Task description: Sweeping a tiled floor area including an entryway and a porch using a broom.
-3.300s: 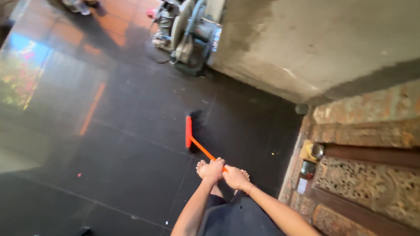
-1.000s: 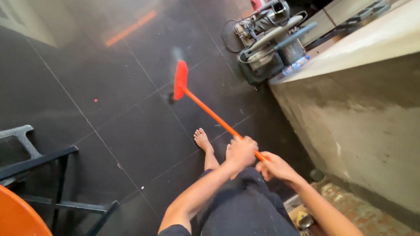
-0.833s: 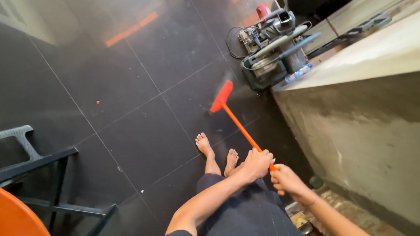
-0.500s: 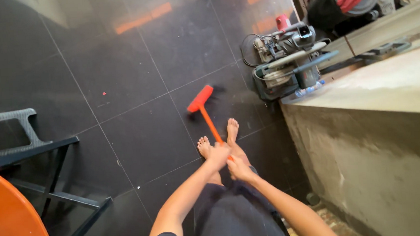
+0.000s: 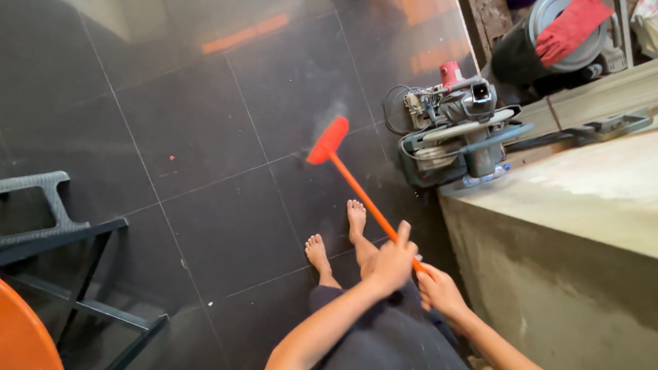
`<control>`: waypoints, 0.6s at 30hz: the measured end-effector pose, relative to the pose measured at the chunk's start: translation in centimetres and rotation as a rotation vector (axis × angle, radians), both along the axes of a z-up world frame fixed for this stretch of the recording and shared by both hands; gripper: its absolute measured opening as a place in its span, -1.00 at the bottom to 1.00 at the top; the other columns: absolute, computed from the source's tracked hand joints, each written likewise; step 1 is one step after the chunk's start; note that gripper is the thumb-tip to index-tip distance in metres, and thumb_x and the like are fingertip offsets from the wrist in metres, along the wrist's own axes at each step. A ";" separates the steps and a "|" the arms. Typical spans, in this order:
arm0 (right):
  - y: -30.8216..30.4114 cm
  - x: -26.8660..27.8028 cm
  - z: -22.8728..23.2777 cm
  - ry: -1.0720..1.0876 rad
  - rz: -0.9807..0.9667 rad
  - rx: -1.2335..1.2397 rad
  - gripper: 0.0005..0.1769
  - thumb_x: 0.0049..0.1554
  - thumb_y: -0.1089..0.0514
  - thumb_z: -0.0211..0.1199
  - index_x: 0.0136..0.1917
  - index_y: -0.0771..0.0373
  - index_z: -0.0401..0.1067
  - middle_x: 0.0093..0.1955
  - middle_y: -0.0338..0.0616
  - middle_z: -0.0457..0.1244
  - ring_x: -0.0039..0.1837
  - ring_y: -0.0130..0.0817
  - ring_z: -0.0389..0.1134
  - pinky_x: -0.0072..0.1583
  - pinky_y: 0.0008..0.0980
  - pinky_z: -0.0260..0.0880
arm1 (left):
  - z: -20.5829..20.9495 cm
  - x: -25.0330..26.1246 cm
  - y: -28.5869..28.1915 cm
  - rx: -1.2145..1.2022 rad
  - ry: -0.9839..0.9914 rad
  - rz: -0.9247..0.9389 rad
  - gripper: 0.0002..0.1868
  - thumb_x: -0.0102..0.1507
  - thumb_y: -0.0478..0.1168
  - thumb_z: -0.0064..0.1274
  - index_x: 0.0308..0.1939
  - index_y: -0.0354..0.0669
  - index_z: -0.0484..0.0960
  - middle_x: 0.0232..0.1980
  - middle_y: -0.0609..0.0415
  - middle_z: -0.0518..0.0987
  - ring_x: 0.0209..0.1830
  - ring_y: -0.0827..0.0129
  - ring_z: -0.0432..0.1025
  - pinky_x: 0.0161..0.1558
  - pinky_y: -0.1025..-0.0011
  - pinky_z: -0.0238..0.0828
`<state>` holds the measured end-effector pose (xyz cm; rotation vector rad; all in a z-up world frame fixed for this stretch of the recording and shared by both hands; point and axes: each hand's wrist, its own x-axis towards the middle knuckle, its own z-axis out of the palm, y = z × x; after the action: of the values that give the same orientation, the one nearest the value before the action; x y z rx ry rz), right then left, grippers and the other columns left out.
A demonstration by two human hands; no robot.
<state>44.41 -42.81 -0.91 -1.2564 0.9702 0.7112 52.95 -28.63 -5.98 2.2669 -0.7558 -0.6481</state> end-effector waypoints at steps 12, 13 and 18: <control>2.4 9.4 -15.0 -0.190 0.091 0.093 -0.75 0.32 0.16 0.00 0.17 0.27 0.40 -0.48 -0.34 0.06 -0.52 -0.54 0.02 -0.45 -0.44 0.02 | -17.6 6.2 -0.5 0.393 -0.258 0.085 -0.87 0.28 -0.18 -0.07 -0.22 0.09 0.61 -0.01 0.06 0.54 0.24 -0.19 0.43 -0.19 -0.10 0.45; 2.3 11.0 -15.4 -0.186 0.087 0.093 -0.75 0.32 0.16 0.00 0.17 0.27 0.40 -0.48 -0.34 0.06 -0.52 -0.54 0.02 -0.45 -0.44 0.02 | -16.4 8.4 -0.2 0.393 -0.255 0.080 -0.87 0.28 -0.18 -0.07 -0.22 0.09 0.61 -0.01 0.06 0.54 0.24 -0.19 0.43 -0.19 -0.10 0.45; 0.1 12.6 -10.8 -0.155 -0.048 0.230 -0.66 0.34 0.13 -0.01 0.35 0.17 0.32 -0.43 -0.45 -0.01 -0.48 -0.65 -0.06 -0.43 -0.54 -0.05 | -10.5 12.4 0.1 0.402 -0.312 0.156 -0.77 0.16 -0.16 0.03 -0.14 -0.10 0.62 0.31 -0.22 0.41 -0.14 -0.01 0.49 -0.23 0.06 0.45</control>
<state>57.02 -42.70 -11.74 -1.0660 0.7657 0.6580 65.31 -28.55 -16.46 2.8088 -0.6223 -0.4023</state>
